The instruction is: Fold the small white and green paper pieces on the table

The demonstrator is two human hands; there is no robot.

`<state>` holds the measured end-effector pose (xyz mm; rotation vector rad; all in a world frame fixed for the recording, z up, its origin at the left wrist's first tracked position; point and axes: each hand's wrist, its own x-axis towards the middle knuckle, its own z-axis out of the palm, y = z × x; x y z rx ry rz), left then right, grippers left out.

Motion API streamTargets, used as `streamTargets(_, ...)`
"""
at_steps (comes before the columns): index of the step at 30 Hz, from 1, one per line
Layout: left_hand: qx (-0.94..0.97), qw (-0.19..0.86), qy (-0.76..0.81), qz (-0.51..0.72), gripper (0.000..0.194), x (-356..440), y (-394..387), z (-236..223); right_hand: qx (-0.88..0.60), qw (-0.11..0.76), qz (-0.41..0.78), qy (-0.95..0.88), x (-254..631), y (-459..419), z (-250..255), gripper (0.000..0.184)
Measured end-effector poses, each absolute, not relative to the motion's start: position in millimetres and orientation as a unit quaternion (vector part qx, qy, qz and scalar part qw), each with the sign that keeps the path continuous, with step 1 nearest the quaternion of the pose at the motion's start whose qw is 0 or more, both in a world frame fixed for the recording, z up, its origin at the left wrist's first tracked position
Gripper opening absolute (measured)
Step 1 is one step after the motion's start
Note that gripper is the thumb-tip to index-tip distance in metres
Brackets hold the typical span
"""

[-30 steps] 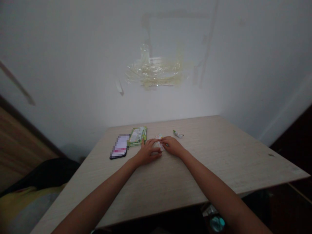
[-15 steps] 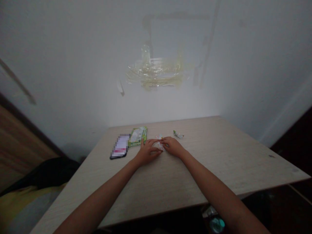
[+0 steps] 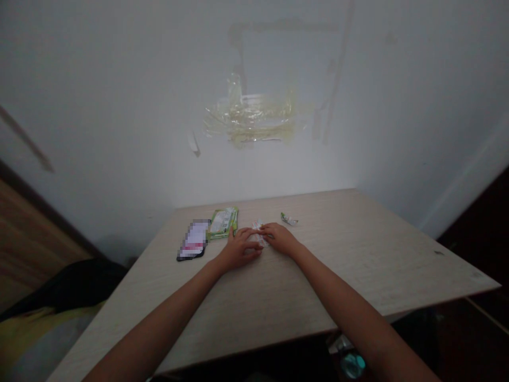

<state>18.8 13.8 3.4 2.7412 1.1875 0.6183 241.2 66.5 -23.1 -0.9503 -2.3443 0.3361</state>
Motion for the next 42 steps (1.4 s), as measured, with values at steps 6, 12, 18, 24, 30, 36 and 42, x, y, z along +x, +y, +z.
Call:
streamTargets(6, 0.899, 0.063, 0.392, 0.184, 0.019, 14.7, 14.5, 5.5, -0.359, 0.297, 0.126, -0.876, 241.2, 67.2, -24.9, 0.034)
streamTargets(12, 0.899, 0.067, 0.387, 0.195, 0.019, 13.3, 15.1, 3.9, -0.362, 0.295, 0.128, -0.875, 242.5, 65.4, -23.9, 0.033)
streamTargets(18, 0.892, 0.063, 0.396, 0.207, 0.019, 14.8, 13.1, 5.9, -0.356, 0.289, 0.124, -0.880, 243.3, 69.0, -26.8, 0.029)
streamTargets(24, 0.880, 0.018, 0.416, 0.227, 0.020, 15.3, 14.0, 3.5, -0.346, 0.296, 0.122, -0.882, 243.2, 66.7, -25.3, 0.030)
streamTargets(30, 0.870, -0.010, 0.442, 0.220, 0.022, 16.2, 16.7, 3.1, -0.347, 0.294, 0.115, -0.883, 243.4, 67.6, -26.0, 0.030)
streamTargets(36, 0.852, -0.039, 0.478, 0.209, 0.027, 17.1, 19.0, 5.7, -0.349, 0.285, 0.106, -0.886, 242.7, 69.3, -26.1, 0.030)
streamTargets(42, 0.839, -0.055, 0.504, 0.196, 0.027, 15.5, 24.7, 6.0, -0.349, 0.284, 0.105, -0.887, 243.0, 69.6, -26.7, 0.031)
